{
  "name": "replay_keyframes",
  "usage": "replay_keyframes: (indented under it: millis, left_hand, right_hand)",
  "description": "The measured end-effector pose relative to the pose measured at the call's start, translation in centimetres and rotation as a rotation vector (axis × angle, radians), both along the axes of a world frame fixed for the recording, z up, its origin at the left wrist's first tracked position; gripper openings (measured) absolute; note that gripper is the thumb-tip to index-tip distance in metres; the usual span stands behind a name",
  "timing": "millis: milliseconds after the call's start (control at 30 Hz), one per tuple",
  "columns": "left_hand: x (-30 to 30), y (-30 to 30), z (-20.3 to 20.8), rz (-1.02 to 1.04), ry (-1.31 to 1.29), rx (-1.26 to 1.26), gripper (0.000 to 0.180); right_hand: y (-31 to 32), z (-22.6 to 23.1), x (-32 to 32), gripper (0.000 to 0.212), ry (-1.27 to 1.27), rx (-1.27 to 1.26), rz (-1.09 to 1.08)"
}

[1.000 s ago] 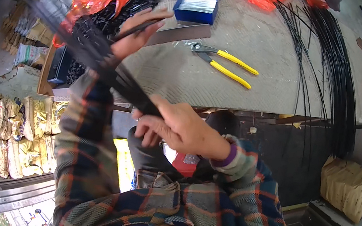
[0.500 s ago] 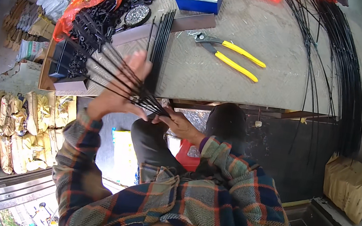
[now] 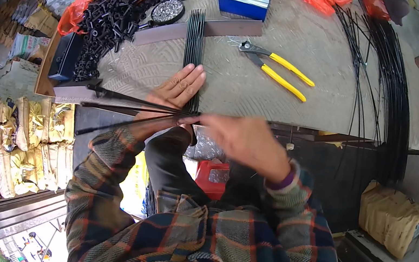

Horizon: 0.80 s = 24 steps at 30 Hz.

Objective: Bundling and securing multiple black electrical wires using ties and specialized pliers.

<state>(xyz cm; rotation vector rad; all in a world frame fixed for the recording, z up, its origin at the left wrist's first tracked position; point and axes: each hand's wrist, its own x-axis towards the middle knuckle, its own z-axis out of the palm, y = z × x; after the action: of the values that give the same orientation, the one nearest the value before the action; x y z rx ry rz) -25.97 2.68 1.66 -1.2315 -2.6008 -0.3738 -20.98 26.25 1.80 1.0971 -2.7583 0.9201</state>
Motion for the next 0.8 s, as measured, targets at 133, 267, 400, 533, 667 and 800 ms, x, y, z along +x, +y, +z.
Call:
replay_keyframes:
  millis: [133, 267, 400, 533, 667, 800]
  left_hand:
    - [-0.6, -0.6, 0.1, -0.058, 0.061, -0.069, 0.069]
    - [-0.6, -0.3, 0.8, -0.03, 0.054, -0.097, 0.068]
    - [-0.2, 0.1, 1.1, 0.072, 0.068, -0.112, 0.077]
    - [-0.6, -0.5, 1.3, -0.066, -0.055, -0.135, 0.079]
    - [-0.6, -0.3, 1.0, -0.021, 0.01, -0.151, 0.068]
    - [-0.3, 0.4, 0.8, 0.098, 0.02, -0.178, 0.065]
  right_hand:
    - [-1.5, 6.1, -9.5, 0.02, 0.247, -0.294, -0.299]
    - [-1.4, 8.0, -19.8, 0.017, 0.341, -0.23, -0.285]
    - [0.5, 6.5, -25.8, 0.017, 0.268, 0.054, -0.321]
    - [1.0, 4.7, -28.2, 0.012, 0.37, 0.271, -0.191]
    - [1.8, 4.8, -26.9, 0.011, 0.225, 0.178, -0.296]
    - [1.8, 6.1, -25.3, 0.008, 0.302, 0.183, -0.354]
